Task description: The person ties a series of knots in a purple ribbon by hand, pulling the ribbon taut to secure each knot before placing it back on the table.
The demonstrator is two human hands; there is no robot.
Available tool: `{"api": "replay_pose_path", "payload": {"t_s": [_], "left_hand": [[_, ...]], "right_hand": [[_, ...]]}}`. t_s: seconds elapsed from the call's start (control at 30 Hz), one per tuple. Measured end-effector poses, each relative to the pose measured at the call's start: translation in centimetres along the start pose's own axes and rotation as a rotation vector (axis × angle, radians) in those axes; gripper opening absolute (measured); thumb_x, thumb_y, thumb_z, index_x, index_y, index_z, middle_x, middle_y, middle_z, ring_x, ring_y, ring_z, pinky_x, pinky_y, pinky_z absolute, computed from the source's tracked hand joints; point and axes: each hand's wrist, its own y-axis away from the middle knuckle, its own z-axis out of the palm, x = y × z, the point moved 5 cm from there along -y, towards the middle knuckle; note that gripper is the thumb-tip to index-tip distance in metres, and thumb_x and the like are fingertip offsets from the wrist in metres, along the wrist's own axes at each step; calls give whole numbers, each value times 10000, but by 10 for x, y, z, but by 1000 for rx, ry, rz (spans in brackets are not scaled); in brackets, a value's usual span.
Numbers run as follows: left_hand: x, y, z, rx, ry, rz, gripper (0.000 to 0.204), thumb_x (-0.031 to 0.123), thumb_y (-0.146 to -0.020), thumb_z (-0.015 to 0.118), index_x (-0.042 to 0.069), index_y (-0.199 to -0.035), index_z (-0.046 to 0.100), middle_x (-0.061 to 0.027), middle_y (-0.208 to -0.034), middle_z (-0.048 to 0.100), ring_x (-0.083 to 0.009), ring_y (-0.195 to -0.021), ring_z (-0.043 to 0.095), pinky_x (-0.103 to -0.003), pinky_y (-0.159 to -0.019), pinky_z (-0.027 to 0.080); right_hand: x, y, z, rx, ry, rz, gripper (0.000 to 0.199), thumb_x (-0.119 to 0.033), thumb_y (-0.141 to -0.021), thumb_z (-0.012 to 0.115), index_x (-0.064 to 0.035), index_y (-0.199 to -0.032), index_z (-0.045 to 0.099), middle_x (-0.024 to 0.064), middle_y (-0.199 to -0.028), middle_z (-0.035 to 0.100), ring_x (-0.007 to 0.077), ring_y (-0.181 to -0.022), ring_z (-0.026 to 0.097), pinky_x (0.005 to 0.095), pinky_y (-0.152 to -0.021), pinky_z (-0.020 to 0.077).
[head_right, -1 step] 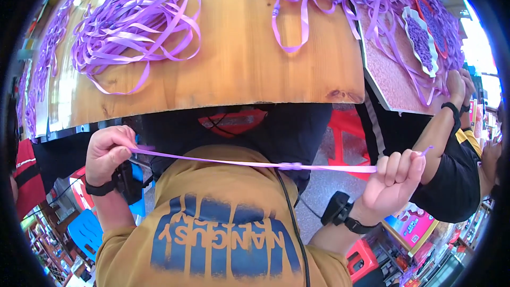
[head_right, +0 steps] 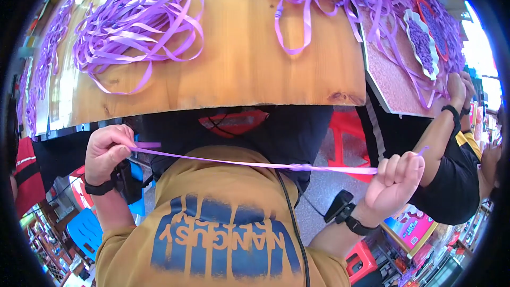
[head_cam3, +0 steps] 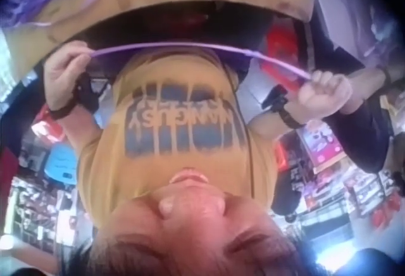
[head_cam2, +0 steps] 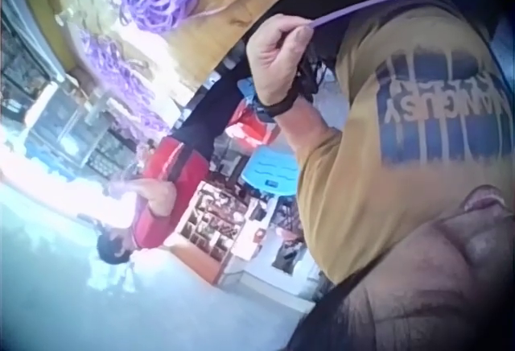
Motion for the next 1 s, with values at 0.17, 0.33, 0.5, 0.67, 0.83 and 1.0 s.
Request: {"api": "replay_pose_path", "payload": {"t_s": [0.17, 0.33, 0.5, 0.67, 0.83, 1.0], "left_hand": [[8, -8, 22, -46, -8, -55, 27, 20, -754, 617, -5, -743, 616, -33, -640, 517, -116, -567, 449, -244, -502, 332], [22, -35, 80, -298, -22, 25, 34, 30, -766, 638, 6, -791, 641, -73, -713, 606, -171, -656, 580, -270, -584, 435], [38, -44, 122, -407, -12, 240, 68, 77, -771, 666, 46, -821, 631, -65, -716, 608, -222, -645, 564, -316, -608, 434], [43, -46, 120, -329, -94, 246, 35, 60, -775, 639, 45, -803, 624, -57, -688, 586, -219, -641, 557, -311, -588, 431], [32, -36, 97, -221, -151, 116, 46, 53, -773, 638, 14, -788, 618, -54, -672, 566, -169, -597, 528, -271, -538, 401], [35, -35, 100, -235, -12, 107, 65, 59, -780, 637, -2, -785, 614, -59, -664, 557, -160, -595, 517, -265, -531, 395]], "right_hand": [[23, 14, -35, 74, 1644, 112, 205, -160, -905, 536, 38, -947, 567, 67, -750, 575, 126, -680, 547, 228, -625, 423], [56, 35, 30, -339, 1464, 125, 321, -153, -830, 593, 42, -1084, 565, 182, -1096, 578, 298, -1045, 541, 360, -916, 400], [78, 53, 128, -893, 683, 388, 436, -72, -840, 564, 42, -1248, 461, 140, -1145, 562, 211, -1055, 536, 299, -911, 403], [75, 52, 128, -770, 607, 538, 203, -8, -847, 542, 36, -1044, 570, 62, -924, 586, 116, -857, 539, 234, -771, 423], [62, 48, 92, -358, 577, 521, 161, -22, -862, 569, 16, -1018, 580, 36, -827, 592, 120, -751, 570, 235, -689, 445], [76, 48, 118, -819, 1011, 237, 382, -104, -821, 584, 11, -1179, 512, 136, -1039, 599, 255, -1003, 560, 339, -904, 412]]}}
